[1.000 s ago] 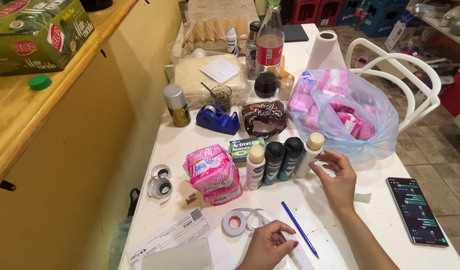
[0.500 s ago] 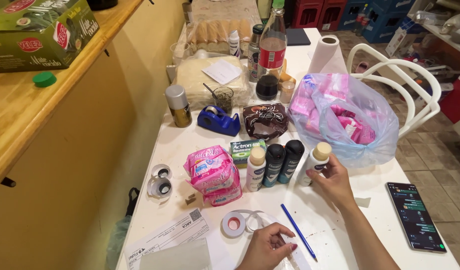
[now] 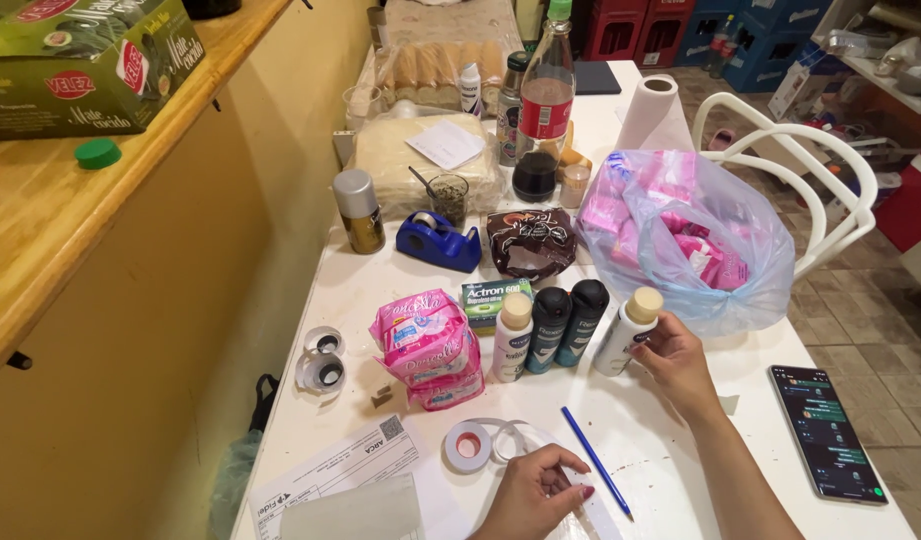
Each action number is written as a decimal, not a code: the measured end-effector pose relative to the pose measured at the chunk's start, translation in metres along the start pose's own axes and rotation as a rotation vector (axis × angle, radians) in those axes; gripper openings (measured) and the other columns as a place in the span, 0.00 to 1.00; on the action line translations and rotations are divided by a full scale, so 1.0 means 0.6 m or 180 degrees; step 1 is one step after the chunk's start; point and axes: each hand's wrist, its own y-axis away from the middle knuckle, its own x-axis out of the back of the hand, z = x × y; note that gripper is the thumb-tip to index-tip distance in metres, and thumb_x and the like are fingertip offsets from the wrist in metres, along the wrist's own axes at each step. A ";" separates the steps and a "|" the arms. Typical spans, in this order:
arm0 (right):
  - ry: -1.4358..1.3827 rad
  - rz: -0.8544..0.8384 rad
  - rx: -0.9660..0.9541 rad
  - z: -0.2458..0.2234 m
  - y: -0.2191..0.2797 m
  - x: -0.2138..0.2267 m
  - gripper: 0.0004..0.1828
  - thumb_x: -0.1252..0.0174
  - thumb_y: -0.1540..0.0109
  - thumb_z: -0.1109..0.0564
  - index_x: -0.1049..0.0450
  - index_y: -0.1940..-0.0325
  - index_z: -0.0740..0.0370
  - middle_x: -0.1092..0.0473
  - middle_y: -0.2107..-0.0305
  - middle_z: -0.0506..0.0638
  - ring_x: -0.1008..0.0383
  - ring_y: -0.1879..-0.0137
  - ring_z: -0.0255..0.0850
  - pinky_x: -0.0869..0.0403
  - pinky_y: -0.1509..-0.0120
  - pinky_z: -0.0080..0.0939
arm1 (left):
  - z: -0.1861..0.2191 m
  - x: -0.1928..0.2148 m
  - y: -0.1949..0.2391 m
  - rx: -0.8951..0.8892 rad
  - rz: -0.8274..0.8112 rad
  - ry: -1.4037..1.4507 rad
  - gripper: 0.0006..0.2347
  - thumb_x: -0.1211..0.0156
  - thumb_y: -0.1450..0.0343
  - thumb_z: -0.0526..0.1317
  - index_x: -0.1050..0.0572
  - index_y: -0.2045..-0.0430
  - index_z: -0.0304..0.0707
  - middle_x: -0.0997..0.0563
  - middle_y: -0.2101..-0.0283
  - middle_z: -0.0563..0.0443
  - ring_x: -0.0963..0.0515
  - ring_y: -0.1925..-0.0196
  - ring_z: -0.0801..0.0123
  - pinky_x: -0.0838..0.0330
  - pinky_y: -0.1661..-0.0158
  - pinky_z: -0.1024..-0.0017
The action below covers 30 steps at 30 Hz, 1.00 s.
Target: The person writes on adhesive labels with a blue pen and places them on various items on a cluttered table. They handle deodorant bottles and pink-wrapped packages, moving them aside and arranging them while continuing to write on labels.
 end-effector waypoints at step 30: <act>0.1163 -0.0038 -0.0351 -0.023 -0.001 -0.069 0.26 0.36 0.41 0.64 0.31 0.39 0.60 0.22 0.57 0.56 0.19 0.52 0.43 0.22 0.45 0.41 | -0.001 -0.002 -0.003 0.0069 0.0017 -0.0045 0.07 0.26 0.33 0.39 0.17 0.64 0.47 0.22 0.79 0.61 0.26 0.75 0.87 0.31 0.68 0.88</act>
